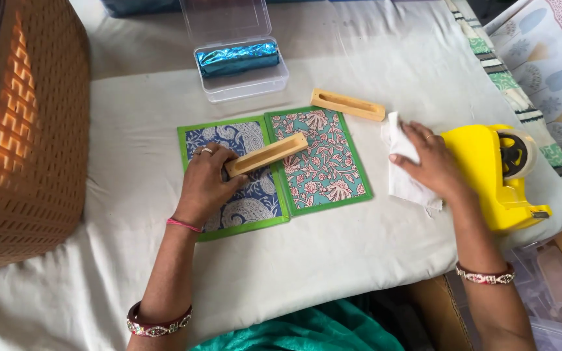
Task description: The person wipes a clear plastic container with a white cloth, then wraps a wooden block in blue foil and places it inside the container. They then pick up wooden blocks from a basket one at a time and wipe each piece with the cloth, setting the wiped pieces on the table.
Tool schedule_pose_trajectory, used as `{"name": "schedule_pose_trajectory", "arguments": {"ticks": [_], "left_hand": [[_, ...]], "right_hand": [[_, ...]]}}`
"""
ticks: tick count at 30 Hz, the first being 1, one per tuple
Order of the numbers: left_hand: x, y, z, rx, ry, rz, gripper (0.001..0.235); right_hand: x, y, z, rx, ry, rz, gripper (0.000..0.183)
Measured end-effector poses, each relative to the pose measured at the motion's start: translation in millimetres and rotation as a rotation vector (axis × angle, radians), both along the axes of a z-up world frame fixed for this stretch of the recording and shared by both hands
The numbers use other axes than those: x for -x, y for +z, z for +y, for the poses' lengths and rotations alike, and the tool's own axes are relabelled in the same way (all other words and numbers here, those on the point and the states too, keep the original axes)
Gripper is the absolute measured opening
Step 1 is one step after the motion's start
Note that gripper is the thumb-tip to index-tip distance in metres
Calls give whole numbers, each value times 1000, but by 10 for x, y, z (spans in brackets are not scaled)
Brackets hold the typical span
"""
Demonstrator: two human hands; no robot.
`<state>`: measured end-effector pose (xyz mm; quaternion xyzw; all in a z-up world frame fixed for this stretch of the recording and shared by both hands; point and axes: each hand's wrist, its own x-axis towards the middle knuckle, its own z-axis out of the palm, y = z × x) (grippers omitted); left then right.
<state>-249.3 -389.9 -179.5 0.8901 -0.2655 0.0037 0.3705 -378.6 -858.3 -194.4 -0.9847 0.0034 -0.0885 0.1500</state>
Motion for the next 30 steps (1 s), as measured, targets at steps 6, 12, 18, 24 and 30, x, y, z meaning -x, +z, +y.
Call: {"name": "schedule_pose_trajectory", "arguments": {"ticks": [6,12,18,24,30], "left_hand": [[66,23,-50,9,-57,-12,38],[122,27,-133,0,-118,-118,41],[98,-86,-105,-21,-96,-101,30],[112,-10,-114,-62,-103,-52,33],[121,28,-154,-128,-90,-4,35]], "right_hand": [[36,304,643,-124,-285,14,33],[-245,719,1757,-46,295,-243,48],[-538,404,2551,39,495,-164,38],[-671,344,2161,167,232,-54,35],[-705,316,2034,276,121,-107,24]]}}
